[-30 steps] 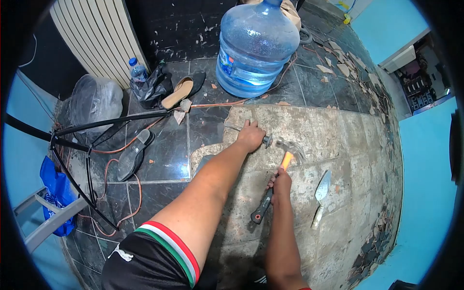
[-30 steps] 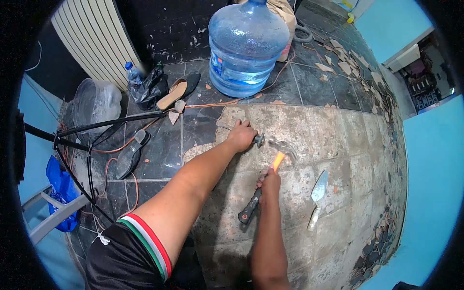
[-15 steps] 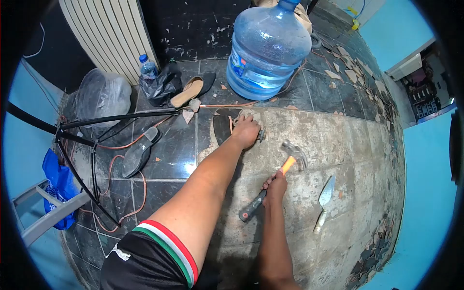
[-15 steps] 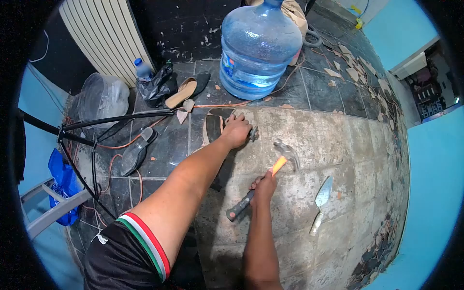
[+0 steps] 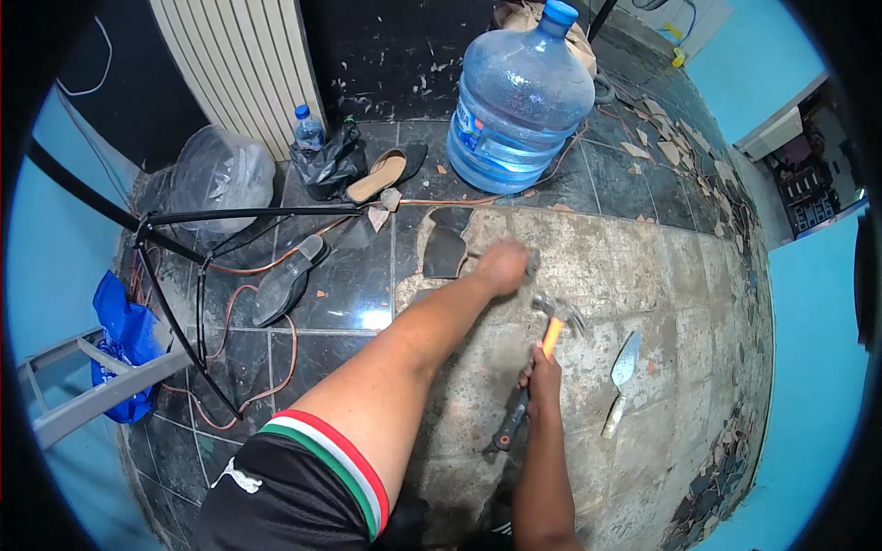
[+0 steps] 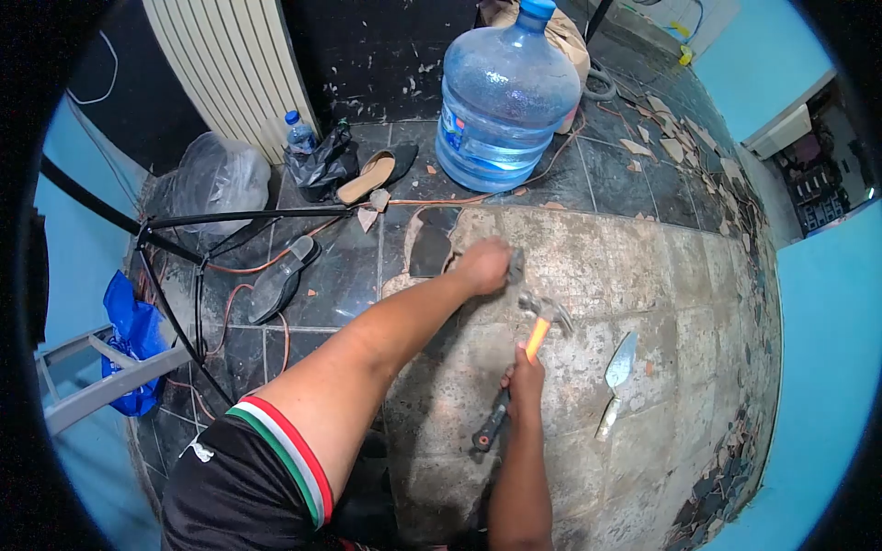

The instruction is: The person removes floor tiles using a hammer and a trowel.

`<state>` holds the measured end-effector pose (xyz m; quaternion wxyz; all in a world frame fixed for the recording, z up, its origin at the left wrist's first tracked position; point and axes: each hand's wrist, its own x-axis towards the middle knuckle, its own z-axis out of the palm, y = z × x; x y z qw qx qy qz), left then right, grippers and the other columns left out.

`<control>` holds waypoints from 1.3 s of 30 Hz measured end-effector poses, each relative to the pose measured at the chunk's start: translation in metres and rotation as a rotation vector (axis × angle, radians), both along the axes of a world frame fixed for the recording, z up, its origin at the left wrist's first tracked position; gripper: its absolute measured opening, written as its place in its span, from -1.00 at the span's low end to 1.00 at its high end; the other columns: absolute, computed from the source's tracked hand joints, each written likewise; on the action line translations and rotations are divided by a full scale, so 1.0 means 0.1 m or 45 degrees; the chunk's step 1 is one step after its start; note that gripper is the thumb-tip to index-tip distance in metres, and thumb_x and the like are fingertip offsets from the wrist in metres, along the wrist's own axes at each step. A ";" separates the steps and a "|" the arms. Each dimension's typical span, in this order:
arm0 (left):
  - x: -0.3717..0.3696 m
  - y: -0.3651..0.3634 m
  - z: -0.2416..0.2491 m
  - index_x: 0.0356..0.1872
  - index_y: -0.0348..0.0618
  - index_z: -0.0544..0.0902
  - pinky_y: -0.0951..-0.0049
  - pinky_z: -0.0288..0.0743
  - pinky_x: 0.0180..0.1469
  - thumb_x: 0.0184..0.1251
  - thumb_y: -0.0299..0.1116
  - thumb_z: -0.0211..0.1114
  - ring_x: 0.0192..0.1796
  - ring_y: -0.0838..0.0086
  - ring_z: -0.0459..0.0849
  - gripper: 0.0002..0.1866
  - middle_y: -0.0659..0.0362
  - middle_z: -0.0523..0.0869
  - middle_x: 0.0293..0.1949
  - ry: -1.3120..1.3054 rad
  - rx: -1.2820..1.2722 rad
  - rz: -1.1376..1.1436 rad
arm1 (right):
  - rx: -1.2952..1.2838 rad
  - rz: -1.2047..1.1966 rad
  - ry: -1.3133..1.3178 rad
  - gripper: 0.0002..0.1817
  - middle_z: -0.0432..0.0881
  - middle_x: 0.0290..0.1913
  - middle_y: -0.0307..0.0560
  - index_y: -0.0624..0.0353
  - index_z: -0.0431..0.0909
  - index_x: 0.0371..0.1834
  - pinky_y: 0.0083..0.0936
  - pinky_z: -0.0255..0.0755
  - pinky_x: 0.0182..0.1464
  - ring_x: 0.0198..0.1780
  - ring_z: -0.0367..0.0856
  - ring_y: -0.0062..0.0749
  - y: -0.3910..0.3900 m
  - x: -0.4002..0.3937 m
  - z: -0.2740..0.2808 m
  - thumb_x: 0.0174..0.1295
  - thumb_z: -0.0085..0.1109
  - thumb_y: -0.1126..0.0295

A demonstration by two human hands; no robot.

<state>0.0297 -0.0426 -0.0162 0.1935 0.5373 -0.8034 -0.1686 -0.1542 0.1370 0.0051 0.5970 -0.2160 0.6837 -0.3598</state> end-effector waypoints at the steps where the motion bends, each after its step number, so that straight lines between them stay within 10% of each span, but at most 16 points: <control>1: -0.12 0.04 -0.01 -0.15 -0.16 0.71 0.02 0.53 0.17 0.16 -0.33 0.32 0.10 0.01 0.66 -0.76 -0.02 0.77 -0.10 0.058 0.012 -0.045 | 0.013 -0.024 0.013 -0.65 0.38 -0.61 -0.31 0.03 0.40 -0.28 -0.50 0.29 -0.59 -0.67 0.35 -0.52 0.08 -0.10 -0.02 0.54 0.16 0.03; 10: -0.74 0.58 0.68 -0.02 -0.18 0.67 -0.06 0.57 0.11 0.33 -0.15 0.26 0.07 -0.16 0.71 -0.65 -0.19 0.78 -0.09 0.329 0.414 -0.223 | 0.116 -0.220 0.026 -0.61 0.36 -0.63 -0.36 -0.07 0.33 -0.41 -0.44 0.30 -0.59 -0.69 0.33 -0.50 0.51 -0.69 -0.53 0.52 0.18 0.03; 14: -0.30 0.31 0.76 0.10 -0.17 0.69 -0.02 0.57 0.18 0.39 -0.06 0.29 0.12 -0.10 0.72 -0.56 -0.19 0.76 0.04 0.172 0.409 -0.116 | -0.034 -0.092 0.374 -0.74 0.48 -0.55 -0.20 0.21 0.57 -0.22 -0.36 0.46 -0.50 -0.62 0.51 -0.38 0.67 -0.70 -0.89 0.41 0.25 0.21; 19: 0.75 0.11 0.72 0.13 -0.24 0.73 0.08 0.55 0.28 0.38 0.01 0.31 0.23 -0.07 0.70 -0.48 -0.19 0.75 0.14 0.112 0.562 0.364 | -0.115 0.103 0.895 -0.63 0.74 -0.22 0.41 0.41 0.67 -0.25 0.02 0.55 0.02 -0.08 0.73 0.35 0.92 -0.39 -0.90 0.14 0.34 0.23; 22: 1.37 0.23 0.44 0.08 -0.31 0.73 0.11 0.57 0.28 0.32 -0.01 0.29 0.24 -0.05 0.70 -0.45 -0.22 0.74 0.15 0.000 0.481 0.559 | -0.098 0.256 1.074 -0.62 0.75 -0.18 0.37 0.35 0.68 -0.19 0.02 0.59 0.04 -0.06 0.75 0.29 1.32 -0.07 -0.81 0.12 0.35 0.20; 31: 1.91 0.72 0.00 -0.08 -0.25 0.81 0.17 0.62 0.23 0.20 -0.26 0.26 0.21 0.00 0.73 -0.63 -0.17 0.77 0.12 -0.420 0.663 0.708 | 0.025 2.322 0.959 -0.45 0.79 0.01 0.16 0.14 0.69 0.13 0.02 0.61 0.14 0.10 0.76 0.09 1.68 -0.38 0.14 0.31 0.17 -0.06; 39: 1.44 0.66 -0.28 -0.11 -0.19 0.82 0.12 0.65 0.13 0.18 -0.16 0.32 0.15 0.00 0.76 -0.63 -0.15 0.80 0.05 -0.527 0.681 0.377 | -0.366 2.013 1.380 -0.60 0.75 0.02 0.20 0.21 0.68 0.04 -0.01 0.57 0.20 0.10 0.72 0.10 0.81 -1.59 0.62 0.33 0.11 0.15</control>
